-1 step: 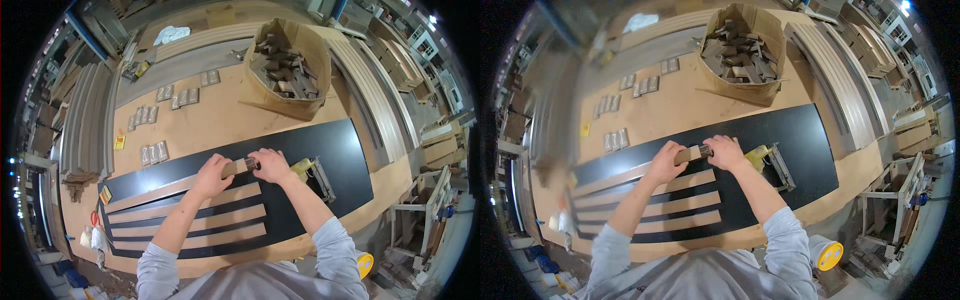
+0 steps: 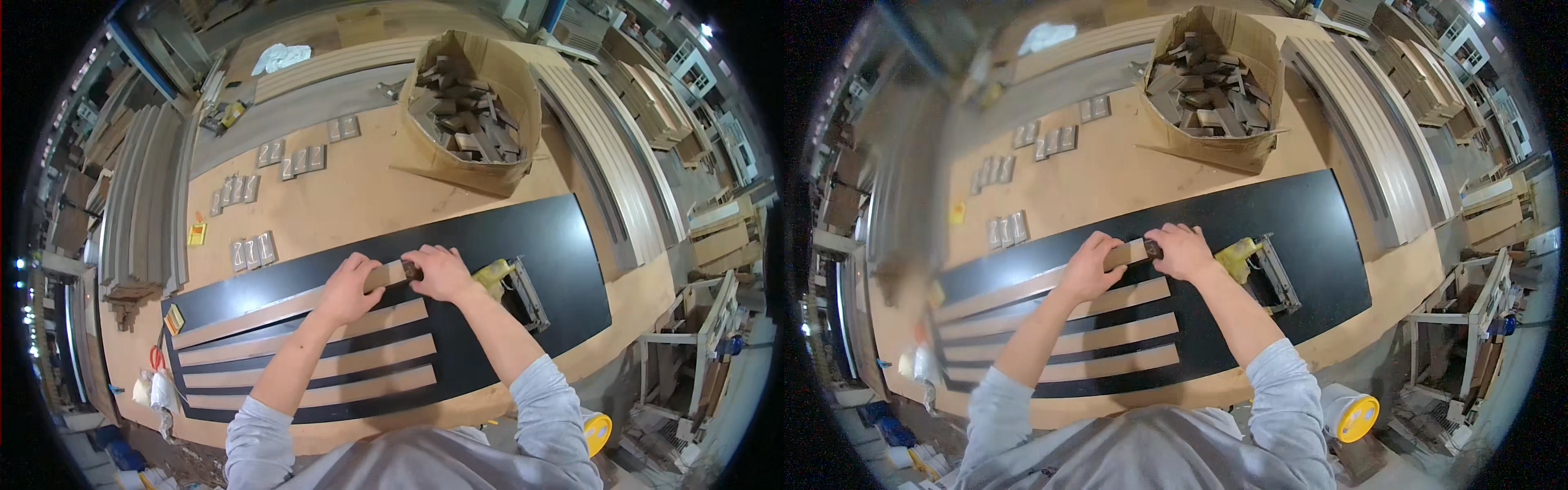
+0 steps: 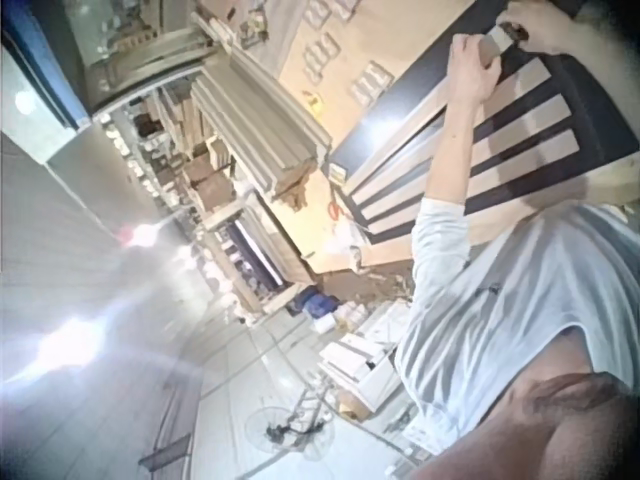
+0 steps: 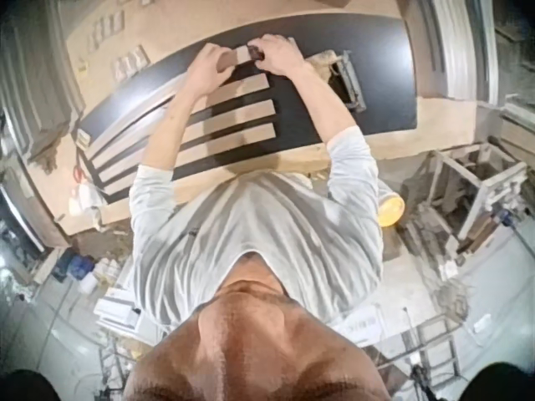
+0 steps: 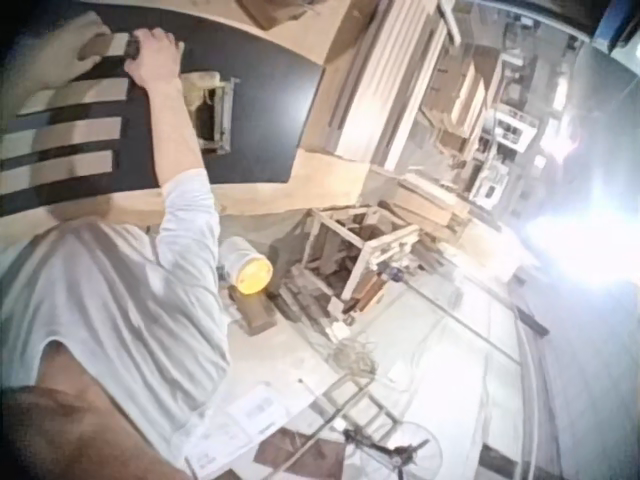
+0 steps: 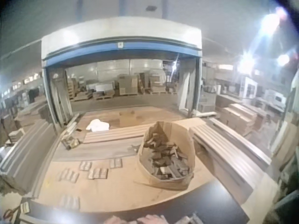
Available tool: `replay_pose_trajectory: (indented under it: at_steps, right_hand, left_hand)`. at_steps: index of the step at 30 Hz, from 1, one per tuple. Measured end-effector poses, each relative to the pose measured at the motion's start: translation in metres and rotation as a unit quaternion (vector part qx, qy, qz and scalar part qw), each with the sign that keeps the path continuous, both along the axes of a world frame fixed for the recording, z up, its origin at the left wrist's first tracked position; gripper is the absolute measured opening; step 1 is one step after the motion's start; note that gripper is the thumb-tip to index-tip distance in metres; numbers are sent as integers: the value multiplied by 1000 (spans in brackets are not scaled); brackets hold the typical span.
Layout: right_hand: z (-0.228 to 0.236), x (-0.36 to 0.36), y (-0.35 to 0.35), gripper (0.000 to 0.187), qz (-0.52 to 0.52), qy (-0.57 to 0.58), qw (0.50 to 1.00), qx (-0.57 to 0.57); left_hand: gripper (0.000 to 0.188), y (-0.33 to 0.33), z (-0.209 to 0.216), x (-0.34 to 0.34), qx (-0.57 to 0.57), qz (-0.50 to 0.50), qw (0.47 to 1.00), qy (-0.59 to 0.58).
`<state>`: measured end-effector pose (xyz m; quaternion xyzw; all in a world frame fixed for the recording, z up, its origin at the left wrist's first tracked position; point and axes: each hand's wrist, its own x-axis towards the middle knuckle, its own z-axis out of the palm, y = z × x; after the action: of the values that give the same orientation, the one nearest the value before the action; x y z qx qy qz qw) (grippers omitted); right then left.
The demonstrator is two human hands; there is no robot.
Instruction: Manually align and attach small wooden blocks to larger wooden strips using a pneumatic nail gun in a workshop.
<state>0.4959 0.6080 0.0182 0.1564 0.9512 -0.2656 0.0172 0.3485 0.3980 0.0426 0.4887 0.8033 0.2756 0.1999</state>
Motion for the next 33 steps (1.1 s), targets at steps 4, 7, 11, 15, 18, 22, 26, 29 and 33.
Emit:
replay_pose_trajectory:
  at_steps: [4,7,11,15,18,22,26,29,33]
  right_hand:
    - [-4,-2,-4,56,12,21,1000,-11]
    - [-7,-3,4,54,17,12,999,-45]
    - [-8,-2,9,50,34,8,996,-76]
    - [-6,-1,8,47,29,2,995,-95]
    - [-5,-1,9,45,24,0,995,-98]
    - [-5,-1,8,45,19,-7,996,-90]
    - [-8,-5,11,44,28,-12,996,-78]
    - [-8,-5,12,44,30,-10,996,-81]
    - [-7,-3,12,44,24,0,997,-75]
  left_hand:
    - [49,-1,-9,2,1,2,1000,15]
    - [49,0,-11,4,-11,-2,1000,29]
    - [48,8,-12,8,-19,0,999,26]
    - [49,9,-14,9,-29,-21,998,42]
    - [50,10,-13,9,-50,-25,997,58]
    - [51,12,-13,11,-72,-30,991,112]
    - [51,17,-9,14,-95,-34,982,157]
    - [53,20,-8,15,-117,-32,982,142]
    - [52,22,-9,17,-120,-26,983,138]
